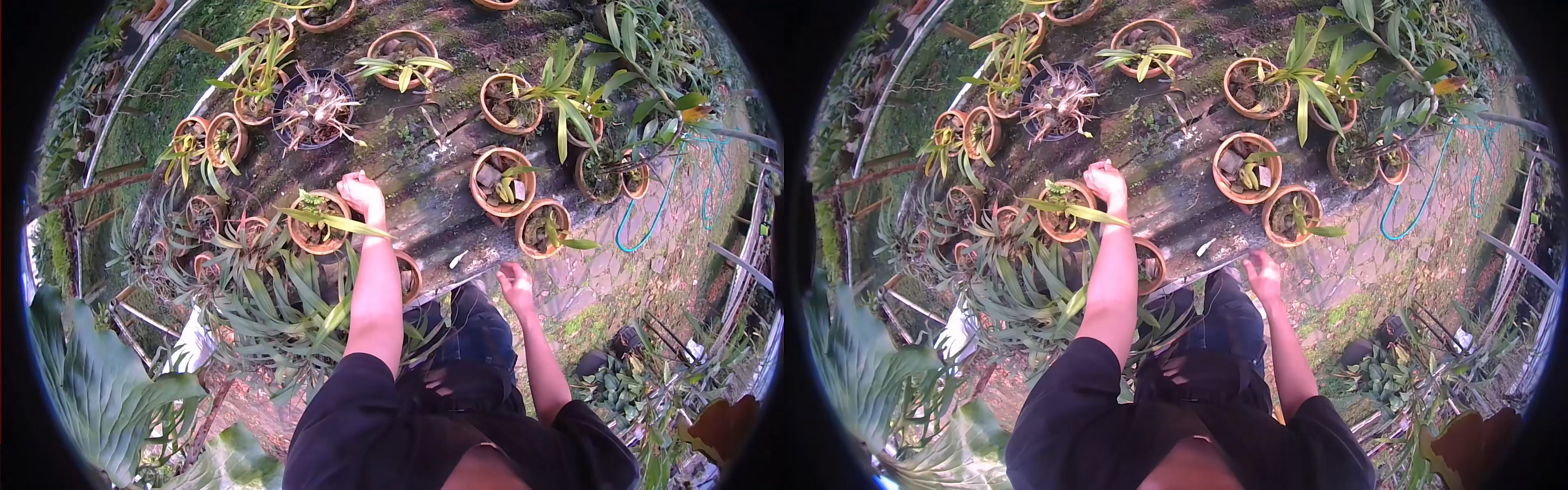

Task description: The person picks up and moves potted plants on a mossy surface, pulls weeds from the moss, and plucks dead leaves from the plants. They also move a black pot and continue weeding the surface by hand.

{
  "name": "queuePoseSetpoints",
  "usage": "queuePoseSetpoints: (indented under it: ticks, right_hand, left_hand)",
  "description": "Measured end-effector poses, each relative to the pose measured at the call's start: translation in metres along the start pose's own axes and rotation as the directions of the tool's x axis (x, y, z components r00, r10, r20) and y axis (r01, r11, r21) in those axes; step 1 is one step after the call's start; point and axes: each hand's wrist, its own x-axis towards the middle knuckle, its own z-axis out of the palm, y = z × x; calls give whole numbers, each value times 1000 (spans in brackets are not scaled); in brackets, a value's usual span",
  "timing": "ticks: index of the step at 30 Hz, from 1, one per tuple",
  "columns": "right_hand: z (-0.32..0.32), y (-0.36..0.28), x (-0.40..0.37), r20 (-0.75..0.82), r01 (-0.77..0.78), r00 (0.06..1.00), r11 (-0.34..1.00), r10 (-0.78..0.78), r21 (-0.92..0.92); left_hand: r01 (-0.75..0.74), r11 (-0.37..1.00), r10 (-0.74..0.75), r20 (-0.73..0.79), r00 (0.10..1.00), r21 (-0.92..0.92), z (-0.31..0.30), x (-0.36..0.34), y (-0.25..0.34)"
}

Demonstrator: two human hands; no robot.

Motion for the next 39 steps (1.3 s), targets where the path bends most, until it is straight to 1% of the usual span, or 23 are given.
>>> queuePoseSetpoints:
  ticks: [1,2,3,4,5,6,7,8,9,11,12,14,16,18,19,22,25,29,30,33,34,37,39]
  right_hand:
    - [13,-27,14,31,-23,999,998,21,65]
    - [23,-54,28,66,-47,997,991,39,128]
    - [29,-80,44,87,22,996,993,-32,119]
    - [47,-82,61,12,160,987,983,-162,93]
    - [52,-102,74,1,192,981,978,-193,79]
    - [65,-110,87,-32,218,976,975,-217,34]
    - [75,-117,100,-59,225,972,973,-228,-41]
    - [84,-124,110,-87,228,967,967,-238,-114]
    - [91,-129,117,-113,229,961,955,-252,-188]
    - [103,-136,126,-159,193,956,936,-247,-293]
    - [106,-138,130,-180,171,953,923,-244,-344]
    - [111,-139,136,-152,143,966,919,-211,-368]
    - [115,-135,137,-113,109,979,909,-168,-402]
    - [116,-132,135,-135,133,970,903,-204,-409]
    - [115,-129,132,-145,144,964,900,-221,-412]
    - [111,-125,125,-149,181,960,930,-238,-320]
    - [103,-121,121,-183,164,964,975,-190,-150]
    - [105,-115,123,-236,43,969,992,-71,-122]
    - [106,-117,124,-235,12,971,991,-43,-135]
    - [115,-127,130,-308,-41,951,984,-13,-171]
    - [121,-127,134,-366,-51,930,974,-35,-223]
    - [124,-130,142,-390,-60,917,941,-79,-332]
    - [119,-132,142,-325,-26,943,956,-74,-294]
  left_hand:
    - [-3,1000,3,-7,1000,-17,-1,-5,0]
    - [-75,996,75,12,997,-45,-5,-12,1]
    - [-146,986,149,27,989,-75,-11,-20,3]
    - [-215,971,220,42,975,-102,-20,-30,5]
    - [-206,970,234,260,937,-130,-33,-42,9]
    - [-190,969,242,462,853,-157,-44,-54,13]
    - [-177,968,249,674,695,-176,-46,-64,2]
    - [-128,991,107,839,533,-45,-61,-75,9]
    - [-132,991,64,854,517,6,-42,-88,-24]
    - [-146,989,58,855,516,21,-78,-97,5]
    - [-170,985,77,823,563,25,-74,-99,4]
    - [-216,976,114,753,648,38,-66,-100,-2]
    - [-181,983,137,734,665,-20,-60,-94,2]
    - [-137,990,127,719,683,-45,-56,-88,16]
    - [-166,983,173,683,709,-76,-46,-88,18]
    - [-247,953,302,576,760,-174,-23,-91,33]
    - [-363,912,410,450,794,-190,-5,-95,40]
    - [-249,963,266,547,794,-106,12,-95,36]
    - [-211,970,242,567,788,-121,11,-95,37]
    - [-218,962,274,575,771,-166,0,-95,33]
    - [-185,973,230,635,737,-138,-8,-95,34]
    - [-286,957,233,725,648,-51,-43,-108,30]
    - [-234,972,175,760,626,-32,-55,-120,22]
